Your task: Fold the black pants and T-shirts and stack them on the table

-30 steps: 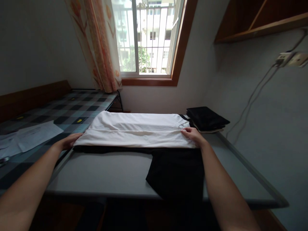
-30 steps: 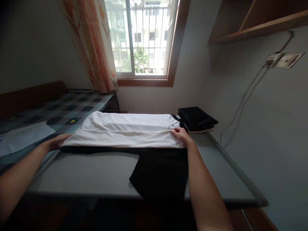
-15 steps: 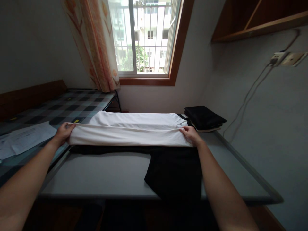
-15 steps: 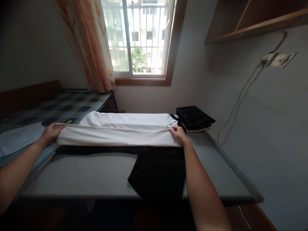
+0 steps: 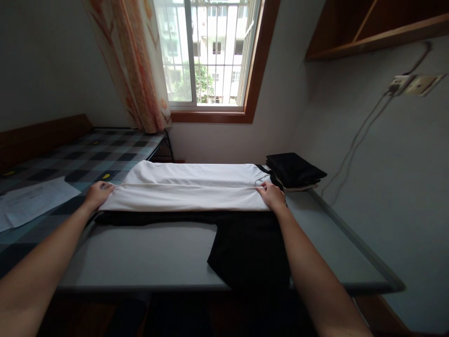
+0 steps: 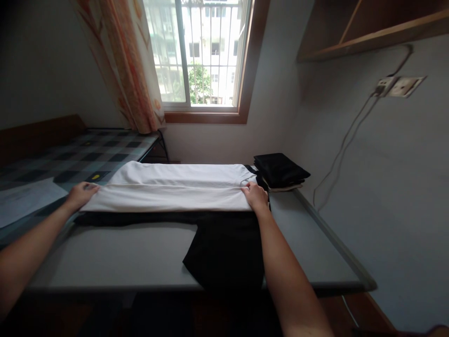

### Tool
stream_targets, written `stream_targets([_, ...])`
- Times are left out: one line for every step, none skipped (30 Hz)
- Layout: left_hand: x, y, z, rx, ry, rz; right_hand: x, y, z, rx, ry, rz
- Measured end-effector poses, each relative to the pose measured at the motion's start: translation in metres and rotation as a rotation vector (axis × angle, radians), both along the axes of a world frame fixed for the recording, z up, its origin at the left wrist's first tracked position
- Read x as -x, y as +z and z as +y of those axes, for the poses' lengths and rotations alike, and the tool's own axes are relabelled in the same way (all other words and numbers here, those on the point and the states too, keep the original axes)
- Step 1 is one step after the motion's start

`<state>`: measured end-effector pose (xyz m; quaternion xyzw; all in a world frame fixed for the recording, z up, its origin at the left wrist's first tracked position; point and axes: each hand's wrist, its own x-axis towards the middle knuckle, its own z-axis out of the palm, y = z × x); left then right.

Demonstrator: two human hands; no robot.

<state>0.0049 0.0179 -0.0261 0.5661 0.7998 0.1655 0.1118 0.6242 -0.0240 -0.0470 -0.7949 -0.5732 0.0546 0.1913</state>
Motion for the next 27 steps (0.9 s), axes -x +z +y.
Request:
stream_targets([0.001, -0.004, 0.004, -0.052, 0.046, 0.006, 0.001, 0.001, -0.001, -0.014, -0.017, -0.012])
stream_targets([0.001, -0.007, 0.007, -0.111, 0.088, 0.024, 0.000, 0.001, -0.002, -0.029, -0.035, -0.012])
stream_targets([-0.001, -0.008, 0.010, -0.160, 0.117, 0.063, -0.003, 0.002, -0.003, -0.043, -0.049, 0.000])
stream_targets([-0.006, -0.008, 0.011, -0.200, 0.132, 0.111, -0.007, 0.002, -0.004, -0.049, -0.057, 0.022])
stream_targets([-0.013, -0.006, 0.011, -0.244, 0.124, 0.160, -0.013, 0.002, -0.004, -0.050, -0.060, 0.050])
stream_targets([-0.022, -0.003, 0.011, -0.297, 0.103, 0.206, -0.020, 0.001, -0.004, -0.043, -0.053, 0.083])
stream_targets([-0.034, 0.002, 0.010, -0.347, 0.061, 0.239, -0.027, 0.000, -0.004, -0.033, -0.034, 0.119])
stream_targets([-0.048, 0.006, 0.009, -0.375, -0.043, 0.249, -0.034, -0.001, -0.004, -0.019, -0.005, 0.156])
stream_targets([-0.064, 0.011, 0.009, -0.395, -0.143, 0.246, -0.040, -0.002, -0.003, -0.006, 0.029, 0.193])
stream_targets([-0.081, 0.014, 0.008, -0.405, -0.223, 0.238, -0.044, -0.003, -0.003, 0.006, 0.063, 0.228])
stream_targets([-0.099, 0.016, 0.007, -0.425, -0.280, 0.219, -0.047, -0.004, -0.002, 0.016, 0.089, 0.258])
stream_targets([-0.118, 0.017, 0.006, -0.424, -0.389, 0.181, -0.047, -0.005, -0.001, 0.026, 0.101, 0.278])
stream_targets([-0.136, 0.015, 0.005, -0.409, -0.532, 0.123, -0.047, -0.005, -0.001, 0.031, 0.094, 0.286])
stream_targets([-0.153, 0.012, 0.003, -0.400, -0.666, 0.053, -0.045, -0.006, -0.001, 0.031, 0.076, 0.286])
stream_targets([-0.169, 0.008, 0.000, -0.392, -0.788, -0.005, -0.042, -0.006, -0.001, 0.025, 0.051, 0.280])
stream_targets([-0.184, 0.003, -0.003, -0.380, -0.889, -0.037, -0.040, -0.007, -0.001, 0.014, 0.028, 0.272])
stream_targets([-0.197, -0.003, -0.007, -0.368, -0.963, -0.043, -0.037, -0.007, -0.001, 0.001, 0.009, 0.264])
stream_targets([-0.208, -0.009, -0.010, -0.358, -1.006, -0.030, -0.036, -0.007, -0.001, -0.008, -0.003, 0.255])
stream_targets([-0.217, -0.015, -0.012, -0.336, -1.027, -0.006, -0.035, -0.007, -0.001, -0.011, -0.009, 0.246])
stream_targets([-0.224, -0.019, -0.014, -0.312, -1.020, 0.020, -0.034, -0.006, -0.002, -0.005, -0.014, 0.234])
stream_targets([-0.229, -0.023, -0.015, -0.289, -0.996, 0.045, -0.033, -0.006, -0.002, 0.004, -0.021, 0.219])
stream_targets([-0.232, -0.026, -0.014, -0.269, -0.962, 0.066, -0.032, -0.005, -0.002, 0.012, -0.031, 0.202])
stream_targets([-0.233, -0.028, -0.013, -0.258, -0.922, 0.082, -0.030, -0.005, -0.002, 0.012, -0.040, 0.183])
stream_targets([-0.232, -0.029, -0.010, -0.258, -0.880, 0.097, -0.028, -0.005, -0.002, -0.003, -0.043, 0.163])
stream_targets([-0.230, -0.030, -0.007, -0.265, -0.836, 0.111, -0.026, -0.005, -0.002, -0.029, -0.035, 0.142])
stream_targets([-0.228, -0.030, -0.003, -0.273, -0.793, 0.123, -0.023, -0.006, -0.001, -0.059, -0.012, 0.122])
stream_targets([-0.225, -0.030, 0.001, -0.276, -0.751, 0.130, -0.019, -0.006, 0.000, -0.084, 0.021, 0.103])
